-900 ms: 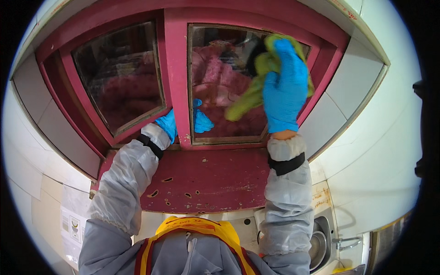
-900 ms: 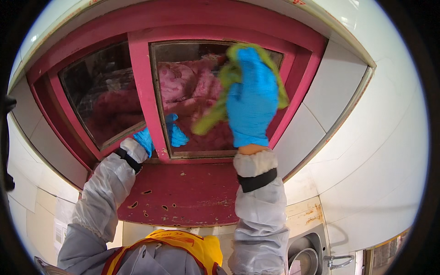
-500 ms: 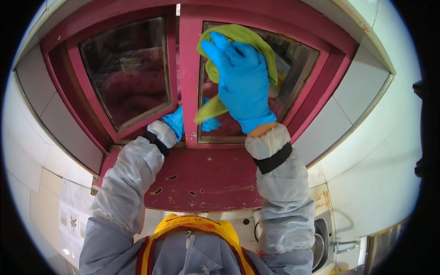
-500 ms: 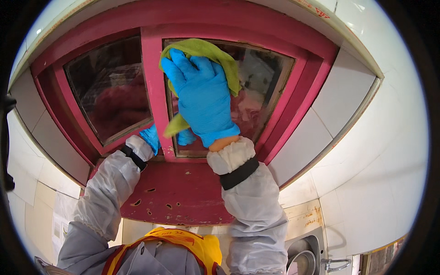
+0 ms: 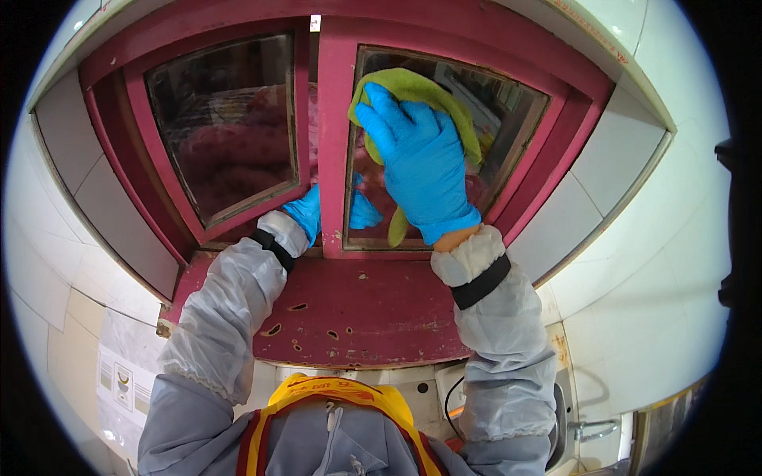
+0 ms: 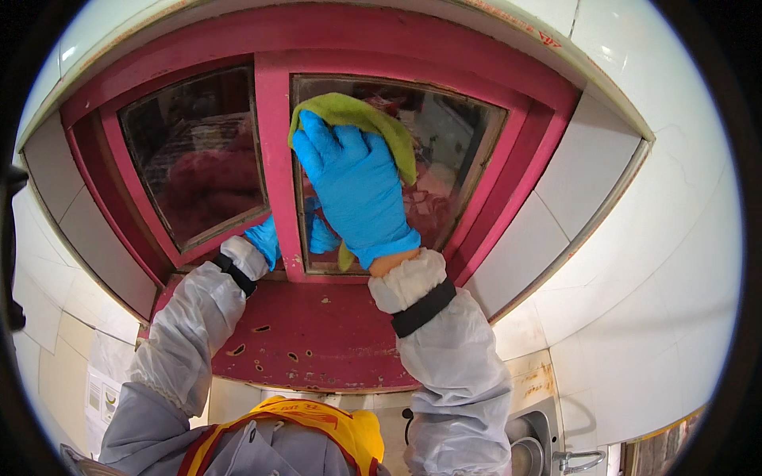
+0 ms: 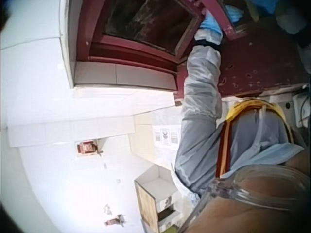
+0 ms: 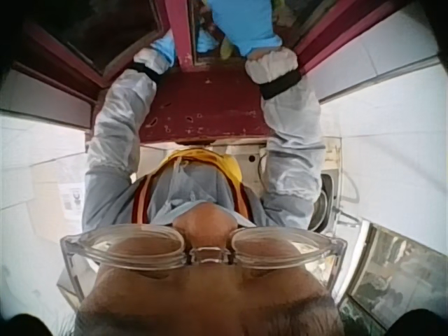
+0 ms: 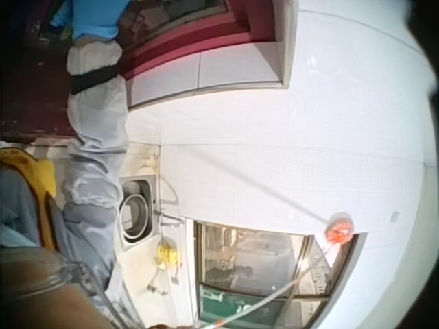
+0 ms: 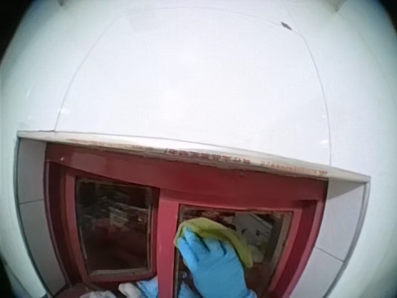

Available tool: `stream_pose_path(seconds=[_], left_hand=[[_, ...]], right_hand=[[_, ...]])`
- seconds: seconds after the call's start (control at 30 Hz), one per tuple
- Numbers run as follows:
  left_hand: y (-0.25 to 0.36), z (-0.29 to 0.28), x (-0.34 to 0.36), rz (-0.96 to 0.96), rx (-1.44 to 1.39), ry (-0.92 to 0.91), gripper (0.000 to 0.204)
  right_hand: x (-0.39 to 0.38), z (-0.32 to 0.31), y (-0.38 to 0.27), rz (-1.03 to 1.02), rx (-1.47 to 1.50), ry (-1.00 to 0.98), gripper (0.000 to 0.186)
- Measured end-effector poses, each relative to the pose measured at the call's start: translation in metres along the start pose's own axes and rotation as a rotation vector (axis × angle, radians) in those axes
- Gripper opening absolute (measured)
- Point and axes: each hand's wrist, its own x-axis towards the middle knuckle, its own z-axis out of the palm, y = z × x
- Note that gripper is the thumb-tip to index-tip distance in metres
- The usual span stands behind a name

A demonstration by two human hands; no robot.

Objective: The person wipes a red-framed window with a green cloth, then rinses the cloth at a sink and returns to wipe the window again. The person uses both hands to hold and move the cloth across the glass and frame.

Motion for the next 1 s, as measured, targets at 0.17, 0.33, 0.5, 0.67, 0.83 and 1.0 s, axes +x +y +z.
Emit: stream_pose_path(seconds=[0.17,0.33,0.5,0.67,0.83,1.0], left_hand=[[-0.001,-0.002,-0.002,-0.052,-0.034,0.063,0.042],[0.0,0.017,0.003,0.063,-0.216,0.116,0.033],[0.006,0.018,-0.009,-0.133,-0.237,0.003,0.044],[0.0,0.003,-0.019,-0.043,-0.033,0.167,0.047],[-0.005,-0.003,-0.015,-0.031,0.085,0.223,0.043],[-0.001,-0.003,-0.014,-0.052,-0.094,0.156,0.034]], right_hand=[[-0.01,-0.008,-0.013,-0.045,-0.074,-0.087,0.051],[0.012,-0.004,-0.007,0.018,-0.025,-0.001,0.041],[0.005,-0.02,0.036,0.085,-0.08,0.11,0.047],[-0.023,-0.039,0.071,0.2,-0.184,0.148,0.053],[-0.043,-0.039,0.072,0.416,0.036,0.215,0.052],[-0.073,-0.025,0.052,0.473,-0.162,0.013,0.045]])
